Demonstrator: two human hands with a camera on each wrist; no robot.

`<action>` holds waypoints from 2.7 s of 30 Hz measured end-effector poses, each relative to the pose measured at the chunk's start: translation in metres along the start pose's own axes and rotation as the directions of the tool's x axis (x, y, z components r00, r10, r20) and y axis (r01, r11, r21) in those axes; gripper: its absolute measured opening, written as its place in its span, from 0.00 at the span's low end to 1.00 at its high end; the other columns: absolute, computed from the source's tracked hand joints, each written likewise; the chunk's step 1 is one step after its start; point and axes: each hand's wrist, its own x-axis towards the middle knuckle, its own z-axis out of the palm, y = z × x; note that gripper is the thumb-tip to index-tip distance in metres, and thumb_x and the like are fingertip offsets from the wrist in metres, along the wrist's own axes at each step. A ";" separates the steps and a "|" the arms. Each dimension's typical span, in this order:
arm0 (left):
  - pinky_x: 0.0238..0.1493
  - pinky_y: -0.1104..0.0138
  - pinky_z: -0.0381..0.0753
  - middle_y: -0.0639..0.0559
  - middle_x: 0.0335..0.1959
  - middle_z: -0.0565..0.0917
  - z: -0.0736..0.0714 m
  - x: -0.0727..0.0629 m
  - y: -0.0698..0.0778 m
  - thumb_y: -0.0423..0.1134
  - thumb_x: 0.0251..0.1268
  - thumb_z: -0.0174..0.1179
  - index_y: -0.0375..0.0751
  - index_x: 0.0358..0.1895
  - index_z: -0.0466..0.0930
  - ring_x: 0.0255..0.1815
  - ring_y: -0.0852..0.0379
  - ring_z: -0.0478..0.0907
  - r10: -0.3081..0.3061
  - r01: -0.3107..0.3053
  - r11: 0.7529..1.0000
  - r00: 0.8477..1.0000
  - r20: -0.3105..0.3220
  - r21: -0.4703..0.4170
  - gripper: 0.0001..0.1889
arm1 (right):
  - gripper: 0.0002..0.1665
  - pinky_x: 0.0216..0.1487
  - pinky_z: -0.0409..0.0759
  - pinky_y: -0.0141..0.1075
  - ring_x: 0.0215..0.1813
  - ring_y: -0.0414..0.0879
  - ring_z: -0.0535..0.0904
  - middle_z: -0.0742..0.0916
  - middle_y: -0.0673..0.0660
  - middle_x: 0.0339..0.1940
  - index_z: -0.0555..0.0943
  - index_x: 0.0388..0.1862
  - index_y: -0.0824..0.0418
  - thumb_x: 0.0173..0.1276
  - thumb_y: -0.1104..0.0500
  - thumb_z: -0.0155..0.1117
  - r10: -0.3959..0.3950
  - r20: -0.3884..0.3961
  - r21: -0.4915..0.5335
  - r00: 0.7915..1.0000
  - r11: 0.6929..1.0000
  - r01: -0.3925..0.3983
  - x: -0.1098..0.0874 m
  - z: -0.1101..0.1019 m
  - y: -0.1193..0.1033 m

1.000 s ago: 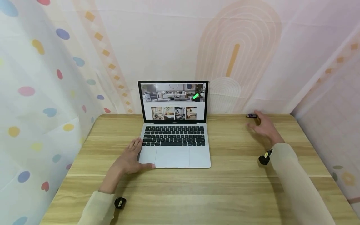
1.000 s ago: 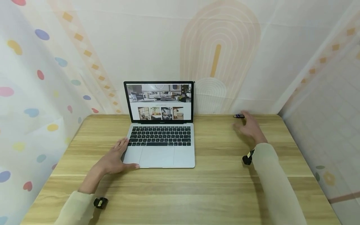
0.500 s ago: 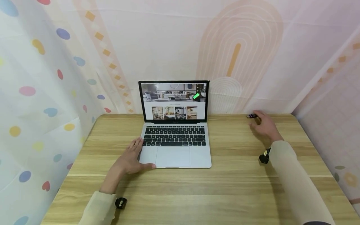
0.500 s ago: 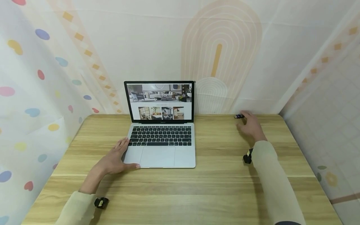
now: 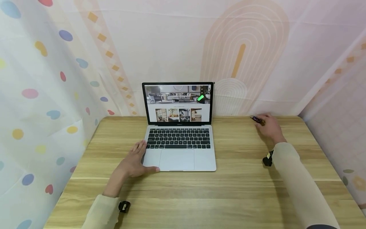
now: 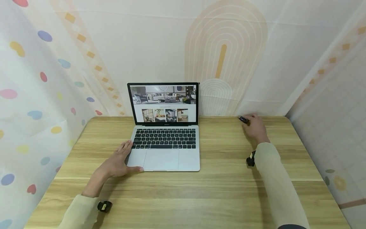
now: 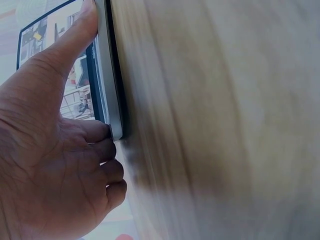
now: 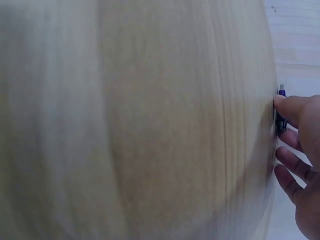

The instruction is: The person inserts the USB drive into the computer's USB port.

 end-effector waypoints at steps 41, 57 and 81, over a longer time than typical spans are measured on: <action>0.83 0.39 0.48 0.32 0.85 0.44 -0.001 -0.001 0.003 0.77 0.47 0.68 0.29 0.82 0.42 0.85 0.32 0.38 0.003 -0.003 1.000 1.000 0.007 -0.004 0.72 | 0.19 0.48 0.80 0.51 0.49 0.64 0.81 0.84 0.72 0.50 0.83 0.56 0.73 0.75 0.60 0.63 -0.020 -0.096 0.119 0.995 0.992 0.031 -0.015 0.012 -0.011; 0.83 0.39 0.47 0.33 0.85 0.43 0.002 0.001 0.000 0.78 0.46 0.67 0.29 0.82 0.42 0.86 0.33 0.37 0.004 -0.004 1.000 1.000 0.007 -0.006 0.73 | 0.17 0.46 0.80 0.45 0.47 0.62 0.82 0.84 0.72 0.48 0.83 0.56 0.74 0.76 0.62 0.63 -0.022 -0.106 0.142 0.994 0.989 0.037 -0.026 0.016 -0.020; 0.83 0.38 0.46 0.32 0.85 0.43 0.000 -0.001 0.002 0.76 0.46 0.69 0.29 0.82 0.41 0.86 0.32 0.37 0.006 -0.006 1.000 1.000 0.006 -0.019 0.73 | 0.16 0.45 0.80 0.47 0.45 0.62 0.81 0.82 0.73 0.50 0.83 0.56 0.73 0.75 0.66 0.60 -0.088 -0.093 0.149 0.992 0.984 0.102 -0.036 0.021 -0.031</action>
